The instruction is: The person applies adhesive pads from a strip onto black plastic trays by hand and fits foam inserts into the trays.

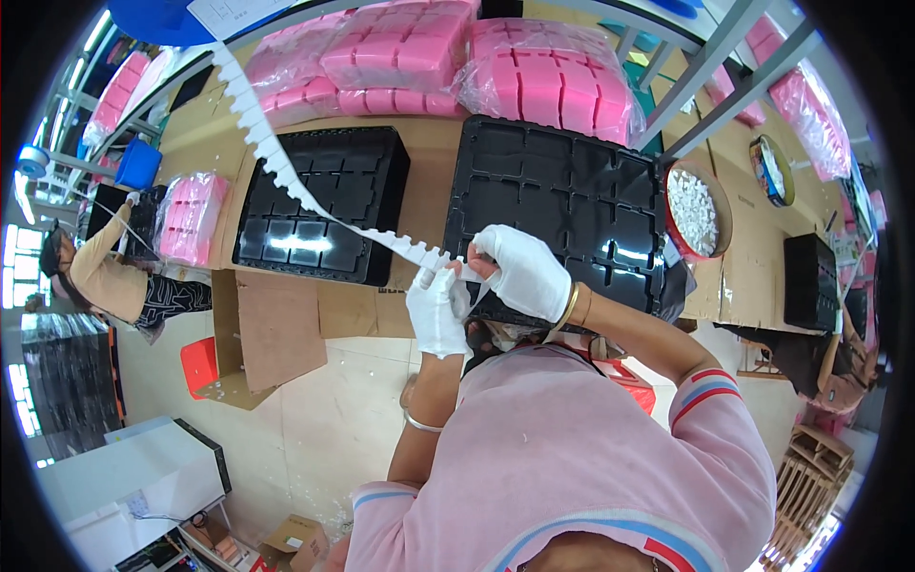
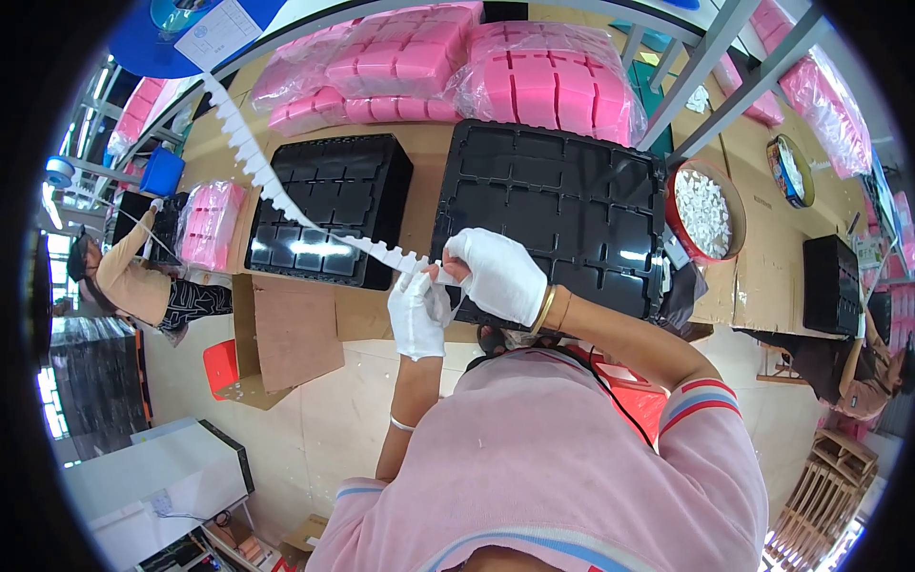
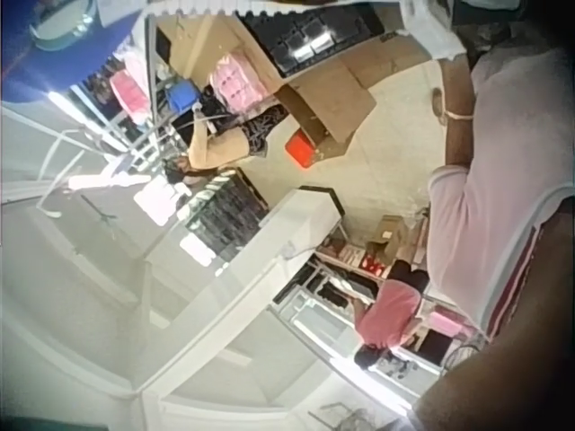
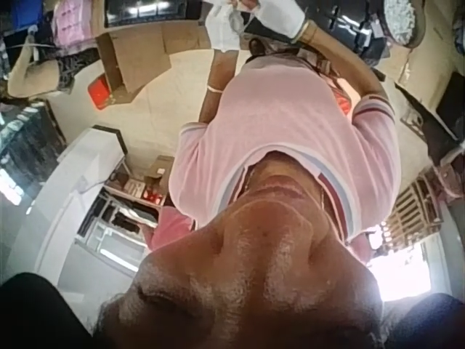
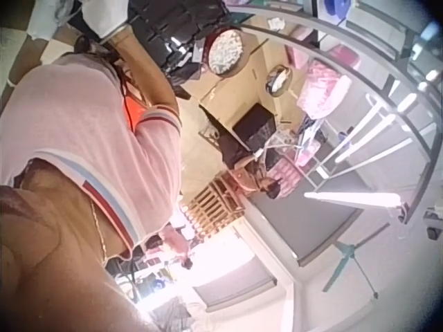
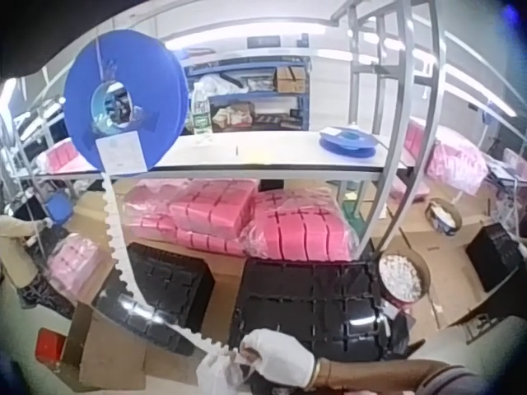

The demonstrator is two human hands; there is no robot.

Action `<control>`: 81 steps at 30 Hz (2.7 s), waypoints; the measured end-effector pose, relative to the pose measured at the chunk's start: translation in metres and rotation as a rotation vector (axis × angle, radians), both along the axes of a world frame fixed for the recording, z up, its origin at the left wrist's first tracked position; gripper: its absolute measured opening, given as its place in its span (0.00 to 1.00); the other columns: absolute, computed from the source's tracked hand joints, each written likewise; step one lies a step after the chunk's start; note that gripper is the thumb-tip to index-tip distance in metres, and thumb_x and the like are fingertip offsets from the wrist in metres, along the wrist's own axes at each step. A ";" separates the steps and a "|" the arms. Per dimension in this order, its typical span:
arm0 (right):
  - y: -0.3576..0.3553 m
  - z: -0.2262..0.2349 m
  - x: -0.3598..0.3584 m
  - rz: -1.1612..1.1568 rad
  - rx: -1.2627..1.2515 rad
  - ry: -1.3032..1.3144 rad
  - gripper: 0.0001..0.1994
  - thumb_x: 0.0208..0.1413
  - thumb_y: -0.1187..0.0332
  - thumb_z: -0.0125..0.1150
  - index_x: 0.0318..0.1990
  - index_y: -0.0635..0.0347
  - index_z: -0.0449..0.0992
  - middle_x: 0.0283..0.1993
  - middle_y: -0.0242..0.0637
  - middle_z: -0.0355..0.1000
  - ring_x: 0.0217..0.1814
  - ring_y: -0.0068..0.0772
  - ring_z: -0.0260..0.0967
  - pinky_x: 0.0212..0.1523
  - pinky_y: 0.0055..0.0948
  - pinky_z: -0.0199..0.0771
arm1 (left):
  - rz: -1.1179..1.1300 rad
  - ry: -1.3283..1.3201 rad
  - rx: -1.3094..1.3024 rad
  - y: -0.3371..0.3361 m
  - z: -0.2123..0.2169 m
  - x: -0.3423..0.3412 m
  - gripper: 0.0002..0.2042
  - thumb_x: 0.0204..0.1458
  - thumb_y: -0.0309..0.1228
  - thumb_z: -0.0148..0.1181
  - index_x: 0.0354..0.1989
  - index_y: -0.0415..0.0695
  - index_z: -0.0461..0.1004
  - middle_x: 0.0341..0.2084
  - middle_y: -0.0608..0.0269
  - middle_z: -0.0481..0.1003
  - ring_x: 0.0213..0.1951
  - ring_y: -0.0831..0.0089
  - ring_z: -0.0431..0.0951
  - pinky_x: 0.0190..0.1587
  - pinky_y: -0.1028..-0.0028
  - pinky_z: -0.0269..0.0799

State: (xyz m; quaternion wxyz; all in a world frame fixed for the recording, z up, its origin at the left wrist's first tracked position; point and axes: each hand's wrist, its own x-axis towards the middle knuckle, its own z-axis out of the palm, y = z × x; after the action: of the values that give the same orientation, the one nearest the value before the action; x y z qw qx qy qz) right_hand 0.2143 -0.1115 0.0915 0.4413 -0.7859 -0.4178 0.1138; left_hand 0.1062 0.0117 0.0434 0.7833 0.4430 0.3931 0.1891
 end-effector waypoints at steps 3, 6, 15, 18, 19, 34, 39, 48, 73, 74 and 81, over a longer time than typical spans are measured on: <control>0.010 -0.012 0.031 0.079 0.203 -0.014 0.06 0.53 0.78 0.61 0.38 0.62 0.74 0.36 0.44 0.71 0.39 0.48 0.74 0.42 0.37 0.75 | 0.132 -0.047 -0.090 -0.003 -0.006 -0.009 0.22 0.55 0.22 0.63 0.59 0.33 0.72 0.42 0.59 0.79 0.43 0.75 0.78 0.48 0.78 0.72; 0.020 -0.024 0.094 0.045 0.226 -0.118 0.05 0.52 0.81 0.61 0.36 0.65 0.74 0.41 0.44 0.73 0.42 0.43 0.76 0.44 0.34 0.77 | 0.163 -0.035 -0.028 0.005 -0.018 -0.024 0.21 0.55 0.24 0.68 0.57 0.35 0.72 0.40 0.60 0.79 0.37 0.78 0.78 0.38 0.82 0.72; 0.043 -0.070 0.204 -0.170 -0.075 -0.521 0.04 0.50 0.70 0.62 0.28 0.60 0.78 0.47 0.42 0.76 0.50 0.48 0.72 0.48 0.44 0.71 | 0.174 -0.019 0.000 -0.010 0.000 -0.045 0.09 0.54 0.30 0.73 0.36 0.45 0.76 0.23 0.72 0.73 0.18 0.87 0.64 0.20 0.85 0.53; 0.048 -0.075 0.206 -0.186 -0.128 -0.524 0.03 0.50 0.71 0.62 0.28 0.60 0.78 0.48 0.41 0.76 0.51 0.48 0.72 0.49 0.43 0.71 | 0.186 -0.108 -0.062 -0.010 0.009 -0.041 0.07 0.56 0.25 0.68 0.39 0.45 0.75 0.30 0.67 0.77 0.25 0.84 0.74 0.23 0.86 0.64; 0.050 -0.074 0.205 -0.187 -0.173 -0.510 0.03 0.50 0.73 0.61 0.28 0.62 0.78 0.50 0.41 0.76 0.52 0.49 0.72 0.52 0.43 0.72 | 0.208 -0.139 -0.099 -0.010 0.013 -0.037 0.06 0.58 0.23 0.65 0.39 0.45 0.74 0.31 0.66 0.78 0.28 0.83 0.76 0.23 0.86 0.66; 0.050 -0.060 0.234 0.097 -0.209 -0.599 0.08 0.48 0.67 0.68 0.27 0.58 0.74 0.29 0.45 0.75 0.36 0.52 0.75 0.38 0.47 0.76 | -0.061 -0.124 0.034 -0.024 -0.004 0.007 0.04 0.59 0.25 0.65 0.35 0.39 0.76 0.23 0.67 0.75 0.22 0.84 0.70 0.23 0.82 0.61; 0.066 -0.042 0.237 0.179 -0.518 -0.589 0.10 0.50 0.62 0.70 0.30 0.57 0.78 0.30 0.46 0.78 0.37 0.53 0.78 0.40 0.45 0.79 | -0.053 -0.054 0.035 -0.024 -0.008 0.003 0.06 0.57 0.24 0.67 0.39 0.38 0.77 0.28 0.67 0.78 0.28 0.84 0.74 0.28 0.82 0.66; 0.082 -0.037 0.226 0.225 -0.617 -0.825 0.07 0.51 0.68 0.62 0.31 0.60 0.84 0.31 0.50 0.80 0.38 0.54 0.80 0.40 0.45 0.81 | -0.087 -0.043 0.008 -0.018 -0.015 0.004 0.07 0.57 0.26 0.68 0.39 0.38 0.77 0.28 0.68 0.77 0.29 0.84 0.73 0.29 0.81 0.67; 0.002 -0.010 0.079 0.208 -0.109 -0.099 0.06 0.52 0.70 0.67 0.34 0.61 0.77 0.28 0.44 0.74 0.32 0.47 0.74 0.36 0.36 0.75 | 0.051 -0.183 0.021 -0.012 -0.029 0.003 0.09 0.56 0.23 0.68 0.42 0.39 0.75 0.30 0.66 0.77 0.25 0.82 0.74 0.25 0.83 0.66; -0.004 -0.006 0.068 0.245 -0.139 0.047 0.06 0.52 0.71 0.67 0.35 0.62 0.77 0.28 0.42 0.75 0.31 0.41 0.75 0.36 0.32 0.75 | 0.004 -0.167 0.074 -0.009 -0.030 0.000 0.08 0.56 0.23 0.68 0.40 0.40 0.75 0.30 0.66 0.77 0.28 0.82 0.76 0.28 0.83 0.69; -0.017 0.009 0.032 0.287 -0.155 0.052 0.07 0.51 0.73 0.69 0.35 0.62 0.76 0.27 0.39 0.78 0.30 0.35 0.80 0.35 0.29 0.78 | -0.061 -0.114 0.059 -0.016 -0.005 -0.004 0.07 0.58 0.27 0.68 0.39 0.39 0.76 0.30 0.65 0.80 0.29 0.81 0.79 0.30 0.83 0.73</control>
State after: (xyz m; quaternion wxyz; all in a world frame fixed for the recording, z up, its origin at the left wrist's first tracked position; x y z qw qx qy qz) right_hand 0.2468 -0.1283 0.1003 0.3693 -0.7466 -0.5043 0.2279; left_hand 0.1021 -0.0039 0.0386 0.7964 0.4662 0.3284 0.2015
